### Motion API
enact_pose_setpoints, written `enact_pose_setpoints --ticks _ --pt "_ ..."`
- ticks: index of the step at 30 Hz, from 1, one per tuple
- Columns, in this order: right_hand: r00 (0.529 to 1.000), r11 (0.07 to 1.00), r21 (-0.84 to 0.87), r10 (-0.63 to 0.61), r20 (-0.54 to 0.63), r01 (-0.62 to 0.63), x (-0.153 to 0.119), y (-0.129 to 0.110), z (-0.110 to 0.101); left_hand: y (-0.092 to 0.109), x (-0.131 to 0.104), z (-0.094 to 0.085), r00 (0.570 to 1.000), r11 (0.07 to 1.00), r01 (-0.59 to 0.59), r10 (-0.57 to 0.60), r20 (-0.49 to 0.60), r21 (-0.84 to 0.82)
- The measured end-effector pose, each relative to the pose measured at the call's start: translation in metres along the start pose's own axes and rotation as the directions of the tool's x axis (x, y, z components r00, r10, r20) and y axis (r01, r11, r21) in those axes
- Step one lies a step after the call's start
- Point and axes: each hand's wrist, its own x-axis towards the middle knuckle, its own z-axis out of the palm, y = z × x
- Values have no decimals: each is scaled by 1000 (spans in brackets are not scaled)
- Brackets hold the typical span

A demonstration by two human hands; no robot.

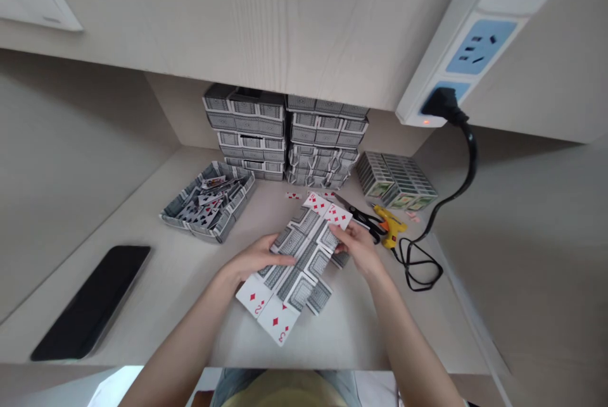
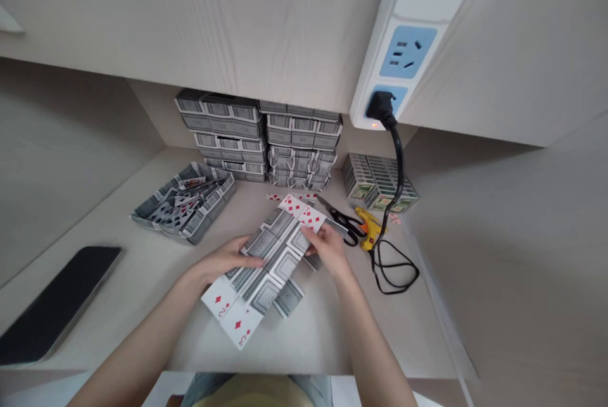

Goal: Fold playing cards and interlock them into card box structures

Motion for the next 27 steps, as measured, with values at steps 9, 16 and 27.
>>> enact_pose_setpoints --ticks 9,16,27 --pt "959 926 345 -54 -279 153 8 6 4 10 1 -5 921 733 -185 361 143 -655" --pt "929 874 378 -188 -319 306 1 14 43 -11 15 16 916 807 -270 383 118 -525" --pt "975 970 101 -217 -40 220 -19 25 60 -8 24 18 812 919 -382 285 -509 -94"
